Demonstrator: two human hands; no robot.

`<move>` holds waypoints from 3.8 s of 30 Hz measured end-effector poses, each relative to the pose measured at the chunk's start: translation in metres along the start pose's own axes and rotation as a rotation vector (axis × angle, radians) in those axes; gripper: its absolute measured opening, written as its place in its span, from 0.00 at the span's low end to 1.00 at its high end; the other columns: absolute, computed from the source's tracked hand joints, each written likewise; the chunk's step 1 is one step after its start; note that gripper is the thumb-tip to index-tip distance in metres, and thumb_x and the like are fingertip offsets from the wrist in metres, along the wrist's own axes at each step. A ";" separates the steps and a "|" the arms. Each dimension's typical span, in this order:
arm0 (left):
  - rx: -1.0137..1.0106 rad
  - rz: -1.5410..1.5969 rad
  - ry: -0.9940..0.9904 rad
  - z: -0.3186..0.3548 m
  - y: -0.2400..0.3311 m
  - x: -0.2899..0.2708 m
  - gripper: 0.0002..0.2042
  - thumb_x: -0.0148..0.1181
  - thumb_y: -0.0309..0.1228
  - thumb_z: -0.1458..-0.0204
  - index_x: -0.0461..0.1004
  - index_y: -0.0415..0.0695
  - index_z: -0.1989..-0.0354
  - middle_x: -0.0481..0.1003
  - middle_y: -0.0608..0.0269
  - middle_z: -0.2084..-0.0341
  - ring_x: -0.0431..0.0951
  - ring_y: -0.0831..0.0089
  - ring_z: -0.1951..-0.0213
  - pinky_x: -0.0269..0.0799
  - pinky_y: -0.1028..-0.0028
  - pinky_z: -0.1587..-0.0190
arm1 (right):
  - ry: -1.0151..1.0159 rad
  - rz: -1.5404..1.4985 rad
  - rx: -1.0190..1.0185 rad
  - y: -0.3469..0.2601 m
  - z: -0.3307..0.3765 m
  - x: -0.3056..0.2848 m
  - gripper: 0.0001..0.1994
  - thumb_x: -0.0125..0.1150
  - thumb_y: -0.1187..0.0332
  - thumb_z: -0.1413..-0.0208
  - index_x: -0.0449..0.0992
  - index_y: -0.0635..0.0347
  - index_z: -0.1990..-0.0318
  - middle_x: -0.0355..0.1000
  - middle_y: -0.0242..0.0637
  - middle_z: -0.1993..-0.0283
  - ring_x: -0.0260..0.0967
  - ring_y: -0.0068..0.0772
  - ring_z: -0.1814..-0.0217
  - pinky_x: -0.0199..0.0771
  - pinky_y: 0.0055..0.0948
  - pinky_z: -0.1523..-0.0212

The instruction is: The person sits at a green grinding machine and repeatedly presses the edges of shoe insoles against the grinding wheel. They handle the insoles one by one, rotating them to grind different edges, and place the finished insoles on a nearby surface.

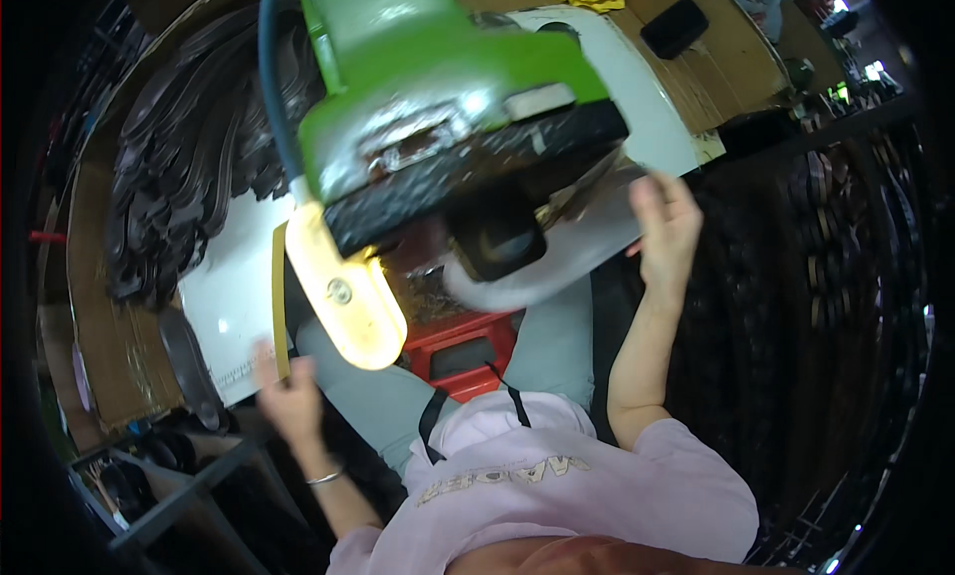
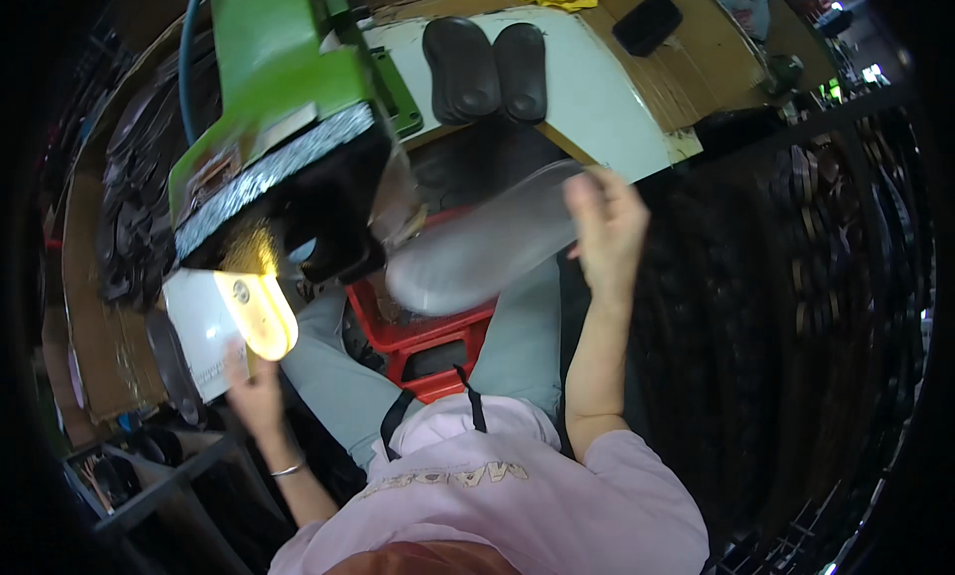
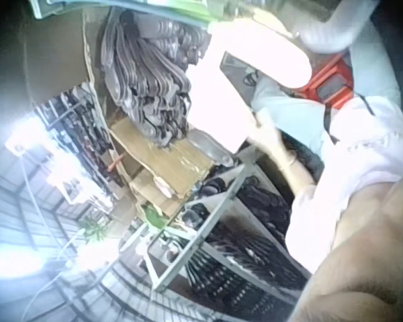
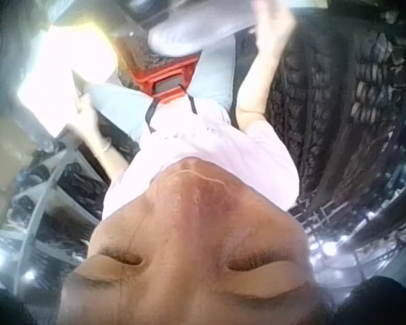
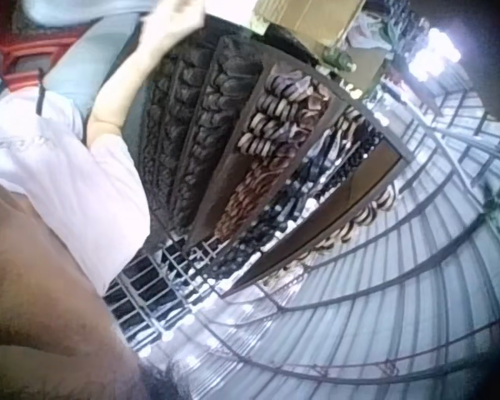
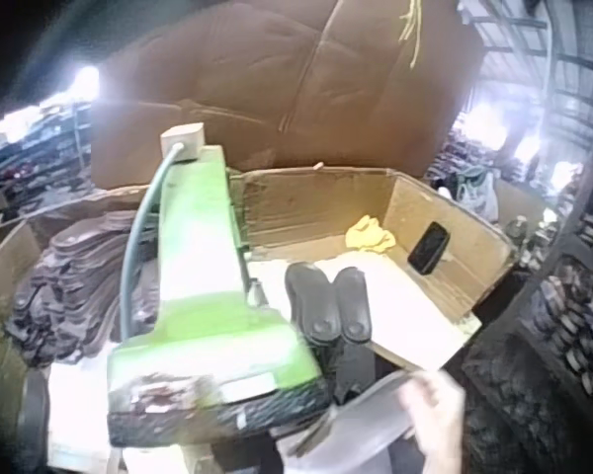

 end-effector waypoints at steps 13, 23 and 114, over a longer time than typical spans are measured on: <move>-0.416 -0.616 0.296 -0.049 -0.189 -0.140 0.41 0.68 0.51 0.60 0.63 0.38 0.40 0.68 0.45 0.49 0.68 0.50 0.47 0.64 0.59 0.45 | 0.051 0.018 0.209 0.097 -0.129 0.096 0.32 0.57 0.63 0.45 0.51 0.54 0.35 0.67 0.42 0.70 0.67 0.29 0.82 0.70 0.27 0.86; 0.504 0.081 -0.573 0.029 0.109 -0.007 0.36 0.75 0.43 0.75 0.73 0.37 0.53 0.75 0.51 0.57 0.74 0.55 0.56 0.69 0.63 0.53 | -1.077 -0.491 0.592 0.127 0.135 0.111 0.38 0.69 0.71 0.53 0.55 0.61 0.35 0.66 0.42 0.46 0.68 0.33 0.47 0.69 0.32 0.47; -0.167 1.264 -0.330 0.008 0.049 0.054 0.11 0.59 0.18 0.51 0.71 0.31 0.58 0.76 0.56 0.65 0.76 0.76 0.65 0.71 0.79 0.57 | -0.829 -0.492 0.156 0.020 0.064 0.118 0.16 0.54 0.76 0.45 0.64 0.67 0.49 0.71 0.42 0.60 0.70 0.21 0.78 0.70 0.14 0.85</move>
Point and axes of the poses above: each hand's wrist, its own z-axis away from the middle knuckle, its own x-axis out of the palm, y = z × x, the point moved 6 cm from there along -z, towards the middle knuckle
